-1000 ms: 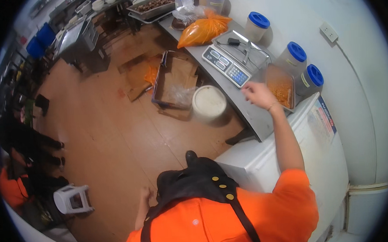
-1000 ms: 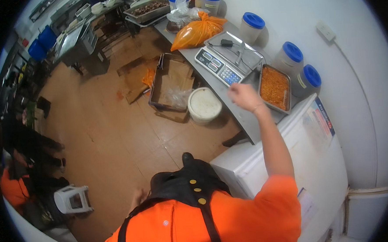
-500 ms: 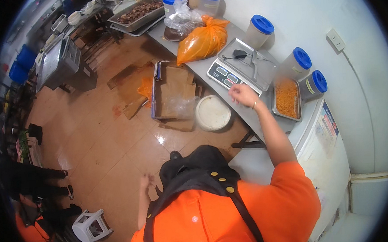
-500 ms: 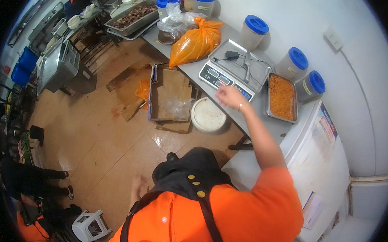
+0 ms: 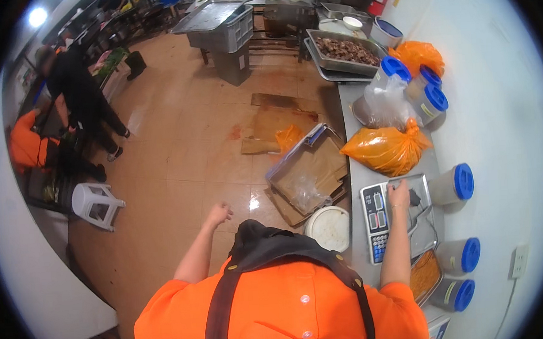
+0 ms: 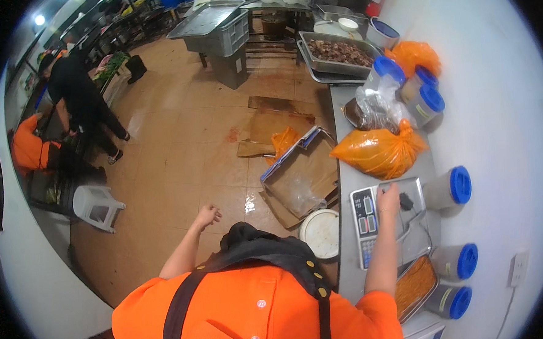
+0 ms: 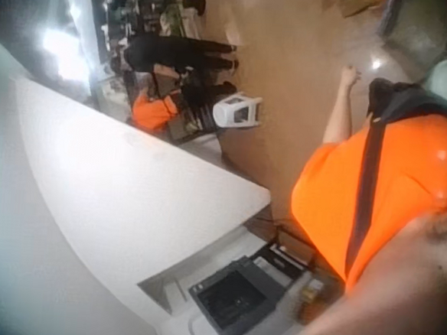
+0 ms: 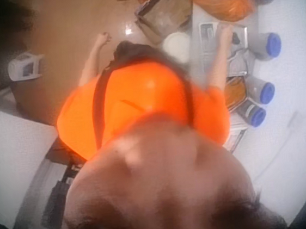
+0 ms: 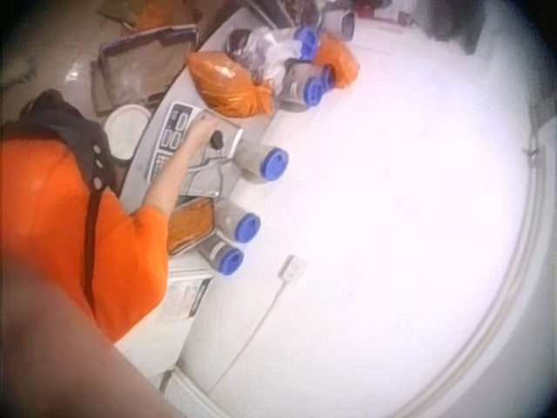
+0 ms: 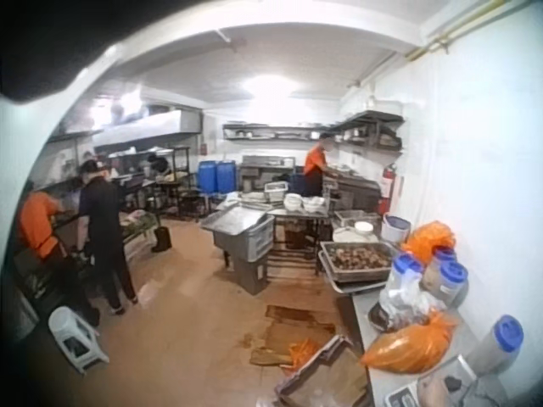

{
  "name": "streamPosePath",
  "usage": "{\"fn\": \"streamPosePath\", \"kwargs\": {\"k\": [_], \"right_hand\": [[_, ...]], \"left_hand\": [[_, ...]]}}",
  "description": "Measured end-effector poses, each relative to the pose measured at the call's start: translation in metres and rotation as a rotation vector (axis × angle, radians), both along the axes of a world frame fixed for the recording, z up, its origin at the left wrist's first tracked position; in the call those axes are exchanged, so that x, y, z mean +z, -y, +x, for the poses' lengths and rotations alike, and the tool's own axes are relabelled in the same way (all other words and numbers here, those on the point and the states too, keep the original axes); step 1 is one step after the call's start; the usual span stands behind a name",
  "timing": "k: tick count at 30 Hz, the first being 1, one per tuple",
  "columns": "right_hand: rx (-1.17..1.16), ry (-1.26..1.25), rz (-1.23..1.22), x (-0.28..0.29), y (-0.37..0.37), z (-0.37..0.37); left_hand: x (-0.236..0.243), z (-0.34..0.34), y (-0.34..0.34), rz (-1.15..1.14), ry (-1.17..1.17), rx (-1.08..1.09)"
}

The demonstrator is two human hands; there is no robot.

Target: The person uses a knife to strip and manipulate a small black cable, then twists and connects the exposed wires. The person works at a stainless steel counter with a digital scale and containers nearby.

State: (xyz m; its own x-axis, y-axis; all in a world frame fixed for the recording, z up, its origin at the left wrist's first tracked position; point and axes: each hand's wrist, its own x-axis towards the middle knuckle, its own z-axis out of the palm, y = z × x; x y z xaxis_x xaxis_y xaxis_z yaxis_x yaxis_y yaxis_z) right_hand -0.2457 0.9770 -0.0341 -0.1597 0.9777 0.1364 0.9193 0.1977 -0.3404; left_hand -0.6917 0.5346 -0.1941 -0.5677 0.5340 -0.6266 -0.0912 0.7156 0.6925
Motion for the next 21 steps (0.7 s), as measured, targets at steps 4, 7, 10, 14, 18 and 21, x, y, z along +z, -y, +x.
{"fn": "streamPosePath", "kwargs": {"k": [4, 7, 10, 14, 18, 21], "right_hand": [[0.059, 0.173, -0.176, -0.025, -0.043, 0.029], [0.161, 0.05, -0.123, -0.036, -0.061, 0.062], [0.209, -0.186, -0.158, -0.025, -0.061, 0.088], [0.214, -0.722, -0.443, 0.021, -0.038, 0.108], [0.255, -0.97, -0.552, 0.069, -0.002, 0.123], [0.342, -1.056, -0.588, 0.098, 0.018, 0.131]], "left_hand": [[-0.004, 0.081, -0.063, 0.096, 0.014, -0.126], [0.004, 0.127, -0.106, 0.196, 0.023, -0.215], [0.029, 0.157, -0.142, 0.27, 0.021, -0.283], [0.061, 0.183, -0.19, 0.311, -0.023, -0.47], [0.107, 0.218, -0.249, 0.438, -0.113, -0.687], [0.174, 0.261, -0.293, 0.553, -0.241, -0.886]]}}
